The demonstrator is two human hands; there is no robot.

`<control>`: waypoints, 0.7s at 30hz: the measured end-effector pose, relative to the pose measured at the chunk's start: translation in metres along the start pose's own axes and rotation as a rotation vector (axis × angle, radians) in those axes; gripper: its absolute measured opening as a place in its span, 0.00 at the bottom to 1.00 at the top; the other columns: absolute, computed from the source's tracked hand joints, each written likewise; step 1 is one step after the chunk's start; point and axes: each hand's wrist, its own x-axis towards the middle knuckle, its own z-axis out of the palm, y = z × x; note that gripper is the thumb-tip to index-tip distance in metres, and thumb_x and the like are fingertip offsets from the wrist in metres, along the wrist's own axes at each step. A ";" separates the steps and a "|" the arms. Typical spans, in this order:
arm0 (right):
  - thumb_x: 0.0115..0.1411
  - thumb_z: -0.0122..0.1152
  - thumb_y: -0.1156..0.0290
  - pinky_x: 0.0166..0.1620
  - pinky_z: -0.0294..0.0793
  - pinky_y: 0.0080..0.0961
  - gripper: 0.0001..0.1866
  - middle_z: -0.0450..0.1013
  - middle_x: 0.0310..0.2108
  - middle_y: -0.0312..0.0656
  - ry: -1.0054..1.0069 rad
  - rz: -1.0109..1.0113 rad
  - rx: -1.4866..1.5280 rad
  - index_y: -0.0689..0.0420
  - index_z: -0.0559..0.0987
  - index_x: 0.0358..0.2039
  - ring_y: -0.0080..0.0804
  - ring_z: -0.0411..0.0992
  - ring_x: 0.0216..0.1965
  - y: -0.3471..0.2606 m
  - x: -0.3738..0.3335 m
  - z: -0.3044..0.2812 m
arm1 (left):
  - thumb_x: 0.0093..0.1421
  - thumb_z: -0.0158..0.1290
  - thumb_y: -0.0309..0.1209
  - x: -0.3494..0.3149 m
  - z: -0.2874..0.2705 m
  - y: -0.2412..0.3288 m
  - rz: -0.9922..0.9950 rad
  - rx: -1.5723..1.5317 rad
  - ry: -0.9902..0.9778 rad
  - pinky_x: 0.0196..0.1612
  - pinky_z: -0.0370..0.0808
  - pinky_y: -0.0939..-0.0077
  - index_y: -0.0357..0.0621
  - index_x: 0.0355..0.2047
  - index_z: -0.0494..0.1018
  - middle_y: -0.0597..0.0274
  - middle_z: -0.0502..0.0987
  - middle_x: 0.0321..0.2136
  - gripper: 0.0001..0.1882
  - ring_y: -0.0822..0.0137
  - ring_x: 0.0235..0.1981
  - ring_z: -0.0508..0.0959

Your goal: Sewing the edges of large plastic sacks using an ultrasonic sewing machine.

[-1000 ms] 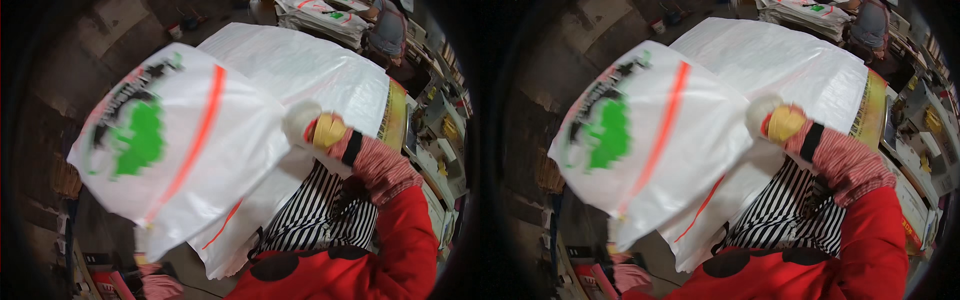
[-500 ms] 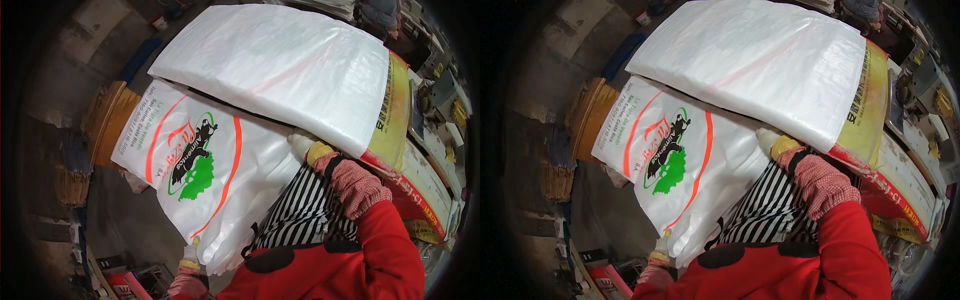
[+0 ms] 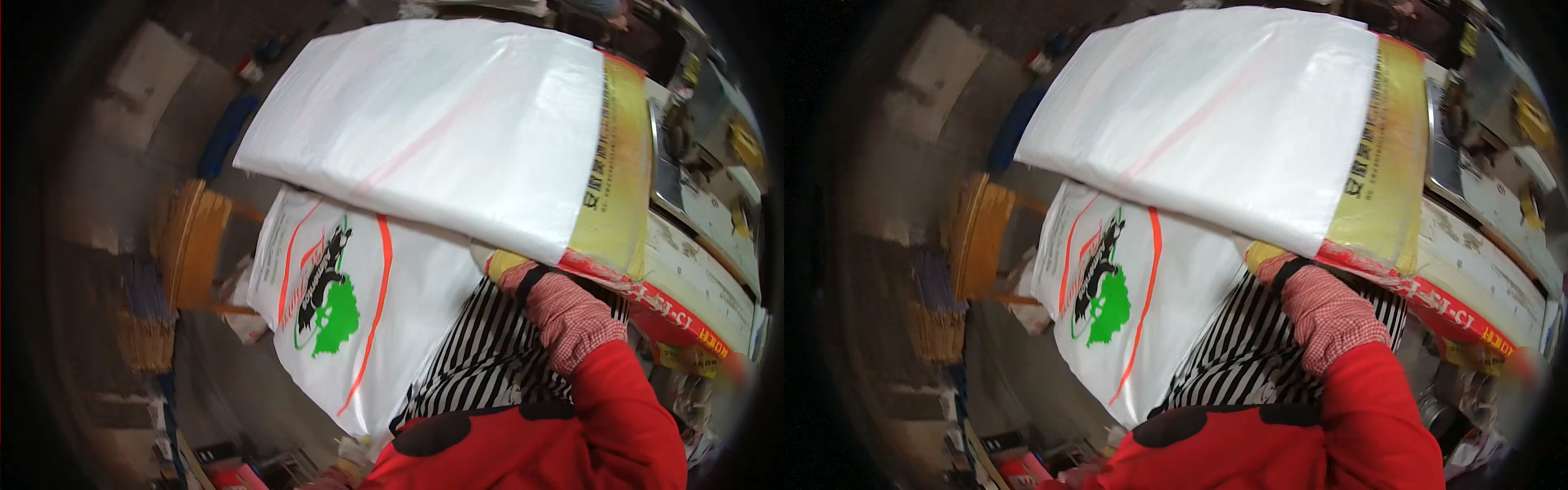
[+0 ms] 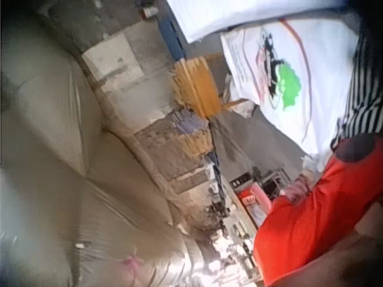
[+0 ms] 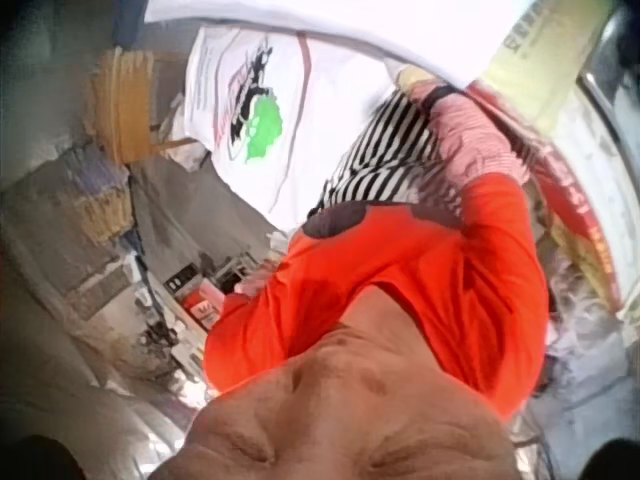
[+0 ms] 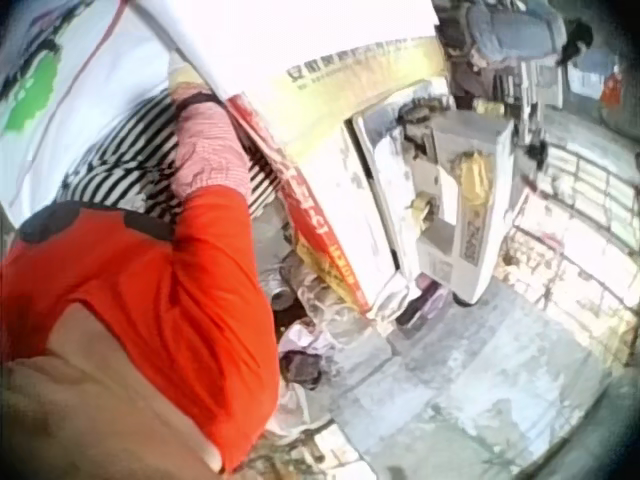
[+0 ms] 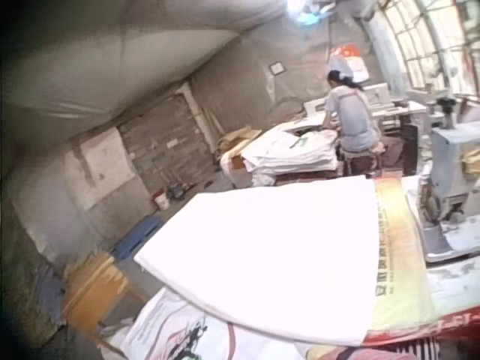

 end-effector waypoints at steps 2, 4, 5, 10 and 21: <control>0.55 0.43 0.57 0.42 0.68 0.32 0.19 0.72 0.35 0.44 0.257 0.021 0.017 0.59 0.75 0.35 0.42 0.70 0.36 0.001 -0.016 0.001 | 0.50 0.48 0.48 0.010 -0.007 0.005 0.023 0.103 -0.100 0.31 0.70 0.59 0.46 0.28 0.71 0.55 0.75 0.28 0.18 0.54 0.28 0.75; 0.55 0.43 0.58 0.41 0.68 0.32 0.19 0.72 0.35 0.43 0.587 0.068 0.070 0.60 0.75 0.35 0.43 0.70 0.35 -0.005 -0.031 -0.004 | 0.49 0.48 0.47 0.028 -0.032 0.014 0.115 0.321 -0.307 0.31 0.70 0.59 0.46 0.28 0.71 0.54 0.75 0.28 0.17 0.54 0.29 0.76; 0.53 0.47 0.63 0.34 0.71 0.34 0.15 0.72 0.31 0.44 0.295 -0.017 -0.050 0.60 0.77 0.30 0.44 0.71 0.31 0.016 -0.033 0.015 | 0.49 0.49 0.47 0.042 -0.055 0.022 0.163 0.440 -0.363 0.32 0.71 0.60 0.46 0.29 0.71 0.54 0.75 0.29 0.17 0.54 0.29 0.76; 0.44 0.50 0.72 0.26 0.68 0.42 0.15 0.72 0.23 0.53 -0.295 -0.294 0.155 0.70 0.75 0.30 0.44 0.72 0.27 -0.004 -0.076 -0.060 | 0.50 0.51 0.39 0.111 -0.213 0.140 0.455 -0.114 0.221 0.31 0.71 0.62 0.43 0.29 0.71 0.50 0.74 0.27 0.12 0.53 0.30 0.75; 0.48 0.47 0.67 0.40 0.68 0.37 0.16 0.71 0.37 0.45 -0.472 -0.333 0.449 0.51 0.75 0.38 0.43 0.70 0.39 0.029 -0.125 -0.198 | 0.51 0.48 0.32 0.123 -0.399 0.606 1.582 0.366 1.006 0.33 0.71 0.69 0.45 0.26 0.73 0.59 0.74 0.28 0.07 0.61 0.32 0.73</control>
